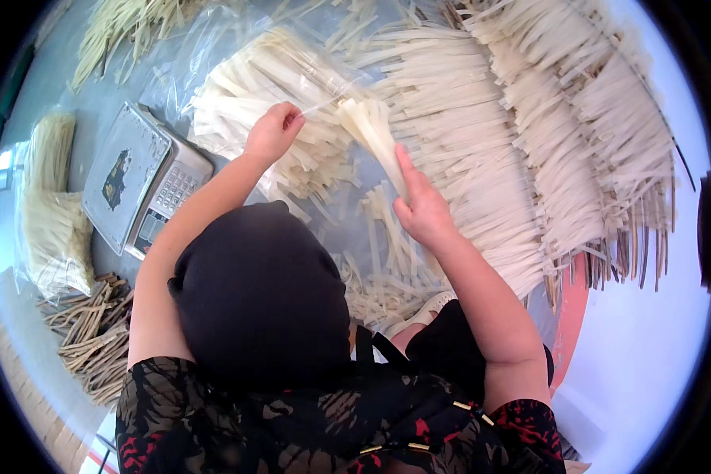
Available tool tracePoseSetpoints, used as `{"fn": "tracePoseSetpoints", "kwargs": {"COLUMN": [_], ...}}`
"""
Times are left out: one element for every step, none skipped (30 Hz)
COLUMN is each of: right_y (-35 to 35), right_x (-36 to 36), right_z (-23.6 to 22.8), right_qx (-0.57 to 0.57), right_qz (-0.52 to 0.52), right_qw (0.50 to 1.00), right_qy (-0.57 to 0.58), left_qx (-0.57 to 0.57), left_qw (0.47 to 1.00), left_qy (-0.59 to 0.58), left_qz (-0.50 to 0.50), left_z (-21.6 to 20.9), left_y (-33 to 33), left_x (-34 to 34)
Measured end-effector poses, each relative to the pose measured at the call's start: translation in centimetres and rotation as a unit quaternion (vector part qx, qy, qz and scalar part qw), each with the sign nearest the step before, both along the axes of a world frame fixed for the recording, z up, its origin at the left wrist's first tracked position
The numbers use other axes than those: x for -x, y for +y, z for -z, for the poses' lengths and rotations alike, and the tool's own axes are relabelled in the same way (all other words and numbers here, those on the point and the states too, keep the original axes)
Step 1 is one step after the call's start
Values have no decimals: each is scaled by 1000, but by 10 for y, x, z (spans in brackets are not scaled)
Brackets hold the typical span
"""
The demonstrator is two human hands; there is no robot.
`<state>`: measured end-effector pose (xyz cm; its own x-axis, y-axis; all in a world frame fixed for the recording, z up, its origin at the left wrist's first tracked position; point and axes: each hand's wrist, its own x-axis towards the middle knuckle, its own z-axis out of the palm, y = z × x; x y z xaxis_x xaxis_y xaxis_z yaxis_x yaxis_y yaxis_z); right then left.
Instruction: The person gathers and aligns white noodle strips by hand, bundling them into organized rows on wooden frames on the floor.
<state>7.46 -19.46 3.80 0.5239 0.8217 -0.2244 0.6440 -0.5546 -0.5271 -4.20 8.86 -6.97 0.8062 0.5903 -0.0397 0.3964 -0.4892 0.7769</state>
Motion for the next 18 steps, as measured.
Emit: {"fn": "tracePoseSetpoints", "kwargs": {"right_y": [6,14,24,32,40,49,57,65,75,87,100,115,126,137,148,159,171,185], "right_x": [-1,0,2,4,6,9,10,10,11,11,9,9,8,5,3,-1,-6,-9], "right_z": [5,10,13,19,25,30,35,40,43,45,45,46,52,59,64,71,78,85], "right_qx": [1,65,127,128,142,155,155,130,106,106,104,101,102,76,51,54,15,-26], "right_qz": [-3,-10,-19,-21,-41,-63,-65,-77,-89,-90,-86,-85,-87,-89,-91,-90,-96,-106], "right_qw": [1000,998,991,990,988,986,986,988,990,990,990,991,991,993,994,994,995,992], "right_qy": [3,25,46,48,35,23,24,26,29,30,29,29,30,14,-2,0,-32,-63], "left_qx": [1,27,51,52,69,85,85,59,33,33,21,7,8,-4,-15,-12,-15,-21], "left_qw": [1000,998,991,991,988,983,983,983,982,983,982,981,981,982,982,983,984,984], "left_qy": [3,-53,-108,-106,-123,-139,-138,-154,-170,-169,-177,-184,-182,-183,-183,-181,-179,-175], "left_qz": [-3,-29,-56,-58,-69,-82,-84,-76,-68,-69,-62,-58,-59,-44,-29,-28,-13,-2], "left_z": [0,0,-2,-9,-16,-25,-28,-31,-33,-33,-34,-35,-36,-38,-40,-42,-44,-45], "left_y": [2,5,6,6,6,5,3,1,0,-1,0,1,2,3,4,3,2,4], "left_x": [0,-1,1,0,1,3,4,4,4,5,4,7,7,6,7,6,6,8]}}
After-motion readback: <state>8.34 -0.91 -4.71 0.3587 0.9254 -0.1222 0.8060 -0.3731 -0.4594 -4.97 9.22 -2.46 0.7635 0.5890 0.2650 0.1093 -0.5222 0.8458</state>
